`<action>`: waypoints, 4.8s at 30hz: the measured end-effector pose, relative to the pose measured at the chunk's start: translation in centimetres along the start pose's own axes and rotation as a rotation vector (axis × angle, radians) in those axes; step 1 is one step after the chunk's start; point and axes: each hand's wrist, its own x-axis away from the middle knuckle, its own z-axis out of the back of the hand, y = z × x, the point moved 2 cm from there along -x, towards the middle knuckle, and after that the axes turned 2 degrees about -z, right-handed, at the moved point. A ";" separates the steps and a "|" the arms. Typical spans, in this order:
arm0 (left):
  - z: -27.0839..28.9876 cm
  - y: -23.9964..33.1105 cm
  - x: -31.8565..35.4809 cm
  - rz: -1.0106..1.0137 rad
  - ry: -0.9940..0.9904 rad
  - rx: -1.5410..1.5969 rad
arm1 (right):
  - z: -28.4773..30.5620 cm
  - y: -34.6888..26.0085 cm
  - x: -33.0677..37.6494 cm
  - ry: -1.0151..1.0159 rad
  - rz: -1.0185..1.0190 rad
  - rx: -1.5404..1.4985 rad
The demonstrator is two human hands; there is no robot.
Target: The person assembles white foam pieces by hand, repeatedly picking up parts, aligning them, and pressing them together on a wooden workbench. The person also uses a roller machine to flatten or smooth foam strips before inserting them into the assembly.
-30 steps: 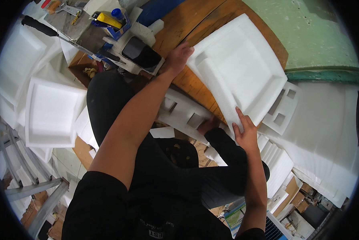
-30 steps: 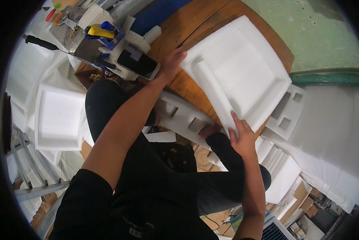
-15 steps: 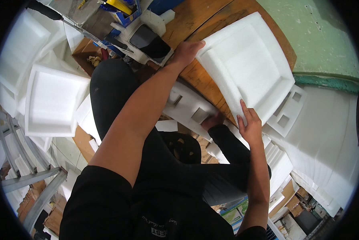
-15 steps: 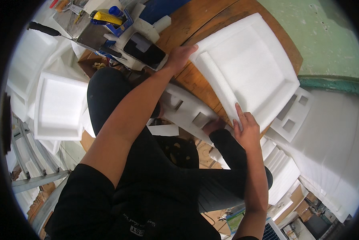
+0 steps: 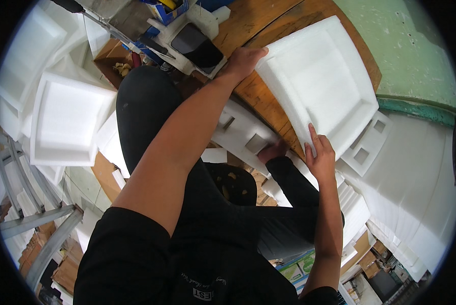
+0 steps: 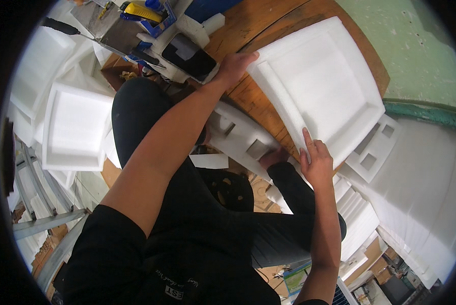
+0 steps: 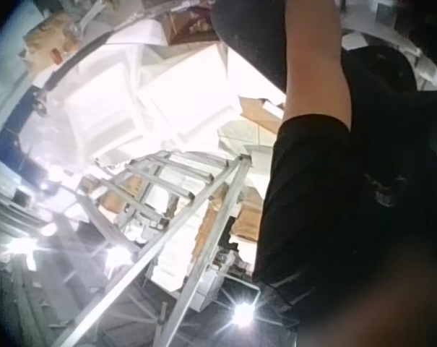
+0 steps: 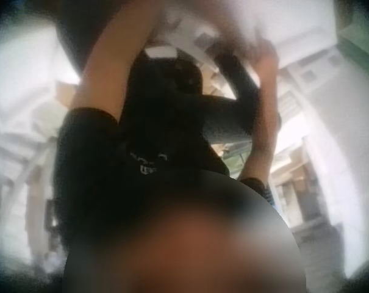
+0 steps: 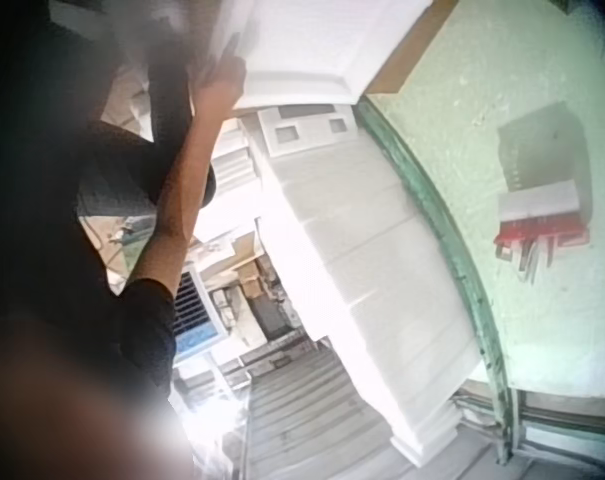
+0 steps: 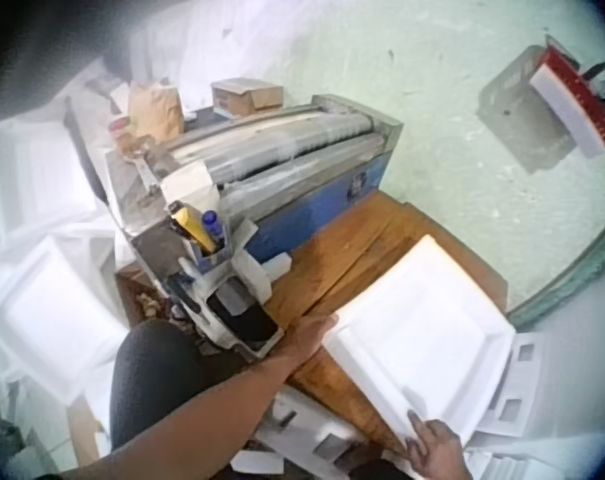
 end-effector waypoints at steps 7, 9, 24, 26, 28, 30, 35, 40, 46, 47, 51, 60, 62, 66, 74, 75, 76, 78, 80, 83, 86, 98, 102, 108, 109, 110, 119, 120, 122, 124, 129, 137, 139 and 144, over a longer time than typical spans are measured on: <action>0.0 -1.1 -0.8 -0.016 0.006 -0.062 | -0.2 0.1 -0.3 0.036 0.034 0.108; 0.0 -1.6 -1.1 -0.037 0.007 -0.028 | 0.1 -0.2 -0.7 0.034 0.040 0.134; -0.1 -1.3 -1.6 -0.075 0.053 -0.218 | 2.3 -1.8 -3.6 -0.120 -0.071 0.109; 0.0 -1.5 -1.5 -0.116 0.072 -0.199 | 2.7 -2.2 -4.1 -0.128 -0.080 0.121; -0.2 -1.2 -1.0 -0.183 0.086 -0.171 | 2.7 -2.2 -4.5 -0.137 -0.087 0.127; -0.9 -0.3 0.0 -0.275 0.092 -0.134 | 2.6 -1.7 -4.6 -0.146 -0.094 0.129; -1.0 -0.9 -0.5 -0.358 0.134 -0.224 | 1.9 -1.9 -5.0 -0.132 -0.041 0.147; -1.1 -1.8 -0.9 -0.389 0.179 -0.283 | 1.3 -1.6 -5.7 -0.169 -0.062 0.116; -0.8 -1.2 -1.0 -0.427 0.117 -0.137 | 0.9 -1.4 -5.9 -0.177 -0.034 0.096; -0.5 -0.9 -1.1 -0.445 0.089 -0.069 | 0.8 -1.2 -6.0 -0.171 -0.032 0.096; -0.8 -0.3 -0.5 -0.474 0.136 -0.025 | 0.5 -0.9 -6.1 -0.173 -0.060 0.079; -1.3 -2.3 -2.0 -0.309 0.110 -0.051 | 0.4 -0.7 -6.8 -0.198 -0.004 0.038; -1.4 -1.9 -2.0 -0.229 0.093 -0.184 | 0.3 -0.4 -6.7 -0.199 -0.009 0.035; -0.8 -1.2 -1.5 -0.287 0.094 -0.218 | 0.4 -0.3 -6.6 -0.201 -0.024 0.035; -1.3 -0.8 -1.4 -0.150 0.053 -0.277 | 0.6 -0.2 -6.5 -0.230 -0.016 0.055; -1.6 -0.7 -1.1 -0.098 0.062 -0.271 | 0.5 -0.1 -6.5 -0.235 -0.017 0.044; -1.6 -0.9 -1.4 -0.095 0.066 -0.289 | 0.4 -0.2 -6.6 -0.236 -0.011 0.055; -1.5 -1.1 -1.9 -0.089 0.074 -0.324 | 0.3 -0.4 -6.8 -0.236 0.002 0.080; -2.3 0.1 -1.3 -0.023 0.062 -0.347 | -0.2 0.3 -6.6 -0.219 0.000 0.119; -3.0 1.0 0.0 -0.007 0.058 -0.330 | -0.1 0.6 -6.6 -0.215 -0.007 0.139; -3.0 0.0 -0.6 -0.030 0.052 -0.278 | 0.2 0.1 -7.0 -0.215 -0.026 0.144; -3.2 -0.3 -0.3 0.008 0.025 -0.296 | -1.2 0.9 -6.7 -0.201 0.064 0.141; -3.7 -1.6 -1.5 -0.200 0.147 -0.261 | -0.8 1.2 -6.0 -0.209 0.014 0.163; -4.1 3.2 1.6 -0.705 0.281 -0.910 | 6.2 4.2 -2.1 0.037 -0.290 -0.256; -5.1 4.5 2.8 -0.864 0.140 -0.879 | 7.1 6.4 0.2 0.091 -0.284 -0.222; -7.2 5.8 4.7 -0.915 -0.045 -0.992 | 7.3 8.1 2.6 0.049 -0.331 -0.117; -19.3 6.7 11.9 -0.938 -0.907 -1.121 | 1.3 7.0 7.2 0.054 -0.376 0.046; -19.3 6.8 12.1 -0.958 -0.884 -1.071 | 0.9 6.9 7.4 0.082 -0.385 0.051; -19.1 6.4 11.9 -1.007 -0.838 -1.007 | 0.3 6.8 7.6 0.126 -0.388 0.058; -19.2 6.4 12.0 -1.054 -0.794 -0.942 | 0.1 6.8 7.9 0.187 -0.402 0.043; -19.4 6.1 12.2 -1.149 -0.712 -0.900 | -0.4 6.6 7.9 0.240 -0.398 -0.014; -20.2 4.3 11.6 -1.167 -0.627 -1.062 | -1.5 6.2 7.2 0.308 -0.386 -0.007; -20.1 3.9 11.4 -1.170 -0.626 -1.087 | -1.6 6.0 6.8 0.342 -0.374 0.011; -20.2 3.4 10.5 -1.058 -0.683 -1.108 | -2.0 5.9 6.2 0.286 -0.413 0.013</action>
